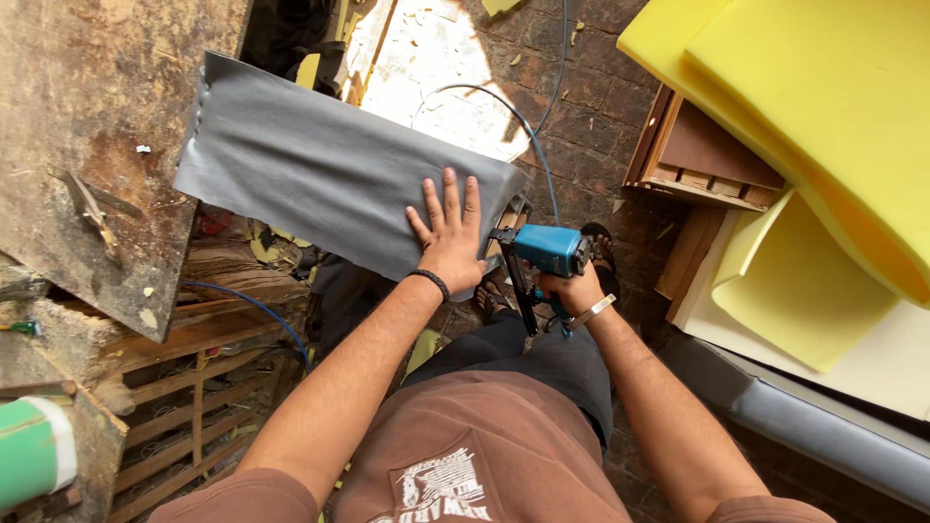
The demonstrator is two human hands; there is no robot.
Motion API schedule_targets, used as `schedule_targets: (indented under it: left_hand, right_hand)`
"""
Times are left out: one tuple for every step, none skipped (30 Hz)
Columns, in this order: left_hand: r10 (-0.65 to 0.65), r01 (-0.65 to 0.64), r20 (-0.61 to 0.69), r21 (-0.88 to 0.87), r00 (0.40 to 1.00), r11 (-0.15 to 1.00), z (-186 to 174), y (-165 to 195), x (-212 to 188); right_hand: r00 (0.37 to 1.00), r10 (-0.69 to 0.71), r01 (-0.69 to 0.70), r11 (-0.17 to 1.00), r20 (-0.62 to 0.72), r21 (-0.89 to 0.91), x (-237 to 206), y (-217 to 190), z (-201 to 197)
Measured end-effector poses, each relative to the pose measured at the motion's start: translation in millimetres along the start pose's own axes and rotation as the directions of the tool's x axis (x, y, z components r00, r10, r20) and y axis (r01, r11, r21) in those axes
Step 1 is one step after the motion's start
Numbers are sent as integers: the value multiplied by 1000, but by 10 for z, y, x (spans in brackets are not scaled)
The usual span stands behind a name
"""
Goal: The person staples gray fabric onto rectangular foam cushions using a pneumatic staple gun, trims excess fabric with scissors, and aligns the finished cushion with other upholstered pieces on the floor.
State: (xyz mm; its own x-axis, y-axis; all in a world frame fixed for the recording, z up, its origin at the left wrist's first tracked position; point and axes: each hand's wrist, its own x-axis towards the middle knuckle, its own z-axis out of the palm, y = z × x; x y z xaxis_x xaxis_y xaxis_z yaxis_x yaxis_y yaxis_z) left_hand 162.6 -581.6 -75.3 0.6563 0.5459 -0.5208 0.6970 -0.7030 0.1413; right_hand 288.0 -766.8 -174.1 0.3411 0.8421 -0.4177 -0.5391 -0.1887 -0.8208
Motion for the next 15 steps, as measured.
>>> schedule_targets:
  left_hand:
    - [9,-9,23,-4,1000,1000,-32,-24,-7]
    - [22,-21,43,-10,999,1000,-58,-51,-18]
    - [23,-23,51,-11,998,1000,-81,-65,-19]
    - [27,-26,57,-11,998,1000,-101,-82,-18]
    - [31,-30,64,-10,997,1000,-118,-95,-17]
    - [39,-38,67,-26,997,999,-130,-105,-14]
    - [48,-45,74,-44,996,998,-139,-116,-12]
    - [57,-51,84,-63,995,997,-141,-125,-17]
    - [73,-67,76,-80,994,995,-143,-136,-19]
    - [91,-84,68,-96,994,992,-143,-148,-24]
    - [110,-102,62,-112,992,988,-139,-160,-33]
    - [107,-100,70,-106,992,989,-135,-168,-37]
    - [107,-99,77,-102,991,990,-129,-175,-39]
    - [108,-99,86,-100,990,990,-122,-181,-41]
    - [112,-104,77,-101,991,989,-116,-183,-40]
  right_hand:
    - [999,29,-30,999,-32,-26,-12,-3,45]
    - [996,54,-58,997,-66,-55,-16,-4,88]
    - [998,42,-41,999,-43,18,-9,-10,114]
    - [999,27,-25,996,-20,91,7,-11,138]
    - [1000,10,-10,986,0,166,24,-11,148]
    - [999,15,-23,974,38,224,44,-9,145]
    - [997,21,-41,958,75,282,64,-6,133]
    - [993,28,-64,938,111,340,70,4,118]
    - [994,45,-80,921,98,382,76,11,94]
    - [994,62,-92,901,85,424,75,9,63]
    - [994,80,-103,878,70,467,59,5,34]
    - [996,77,-90,867,46,489,46,-1,-1]
    - [997,74,-74,858,20,508,28,-7,-59]
    - [997,74,-58,848,-8,527,-3,-21,-128]
    - [998,61,-40,848,-24,528,-34,-56,-208]
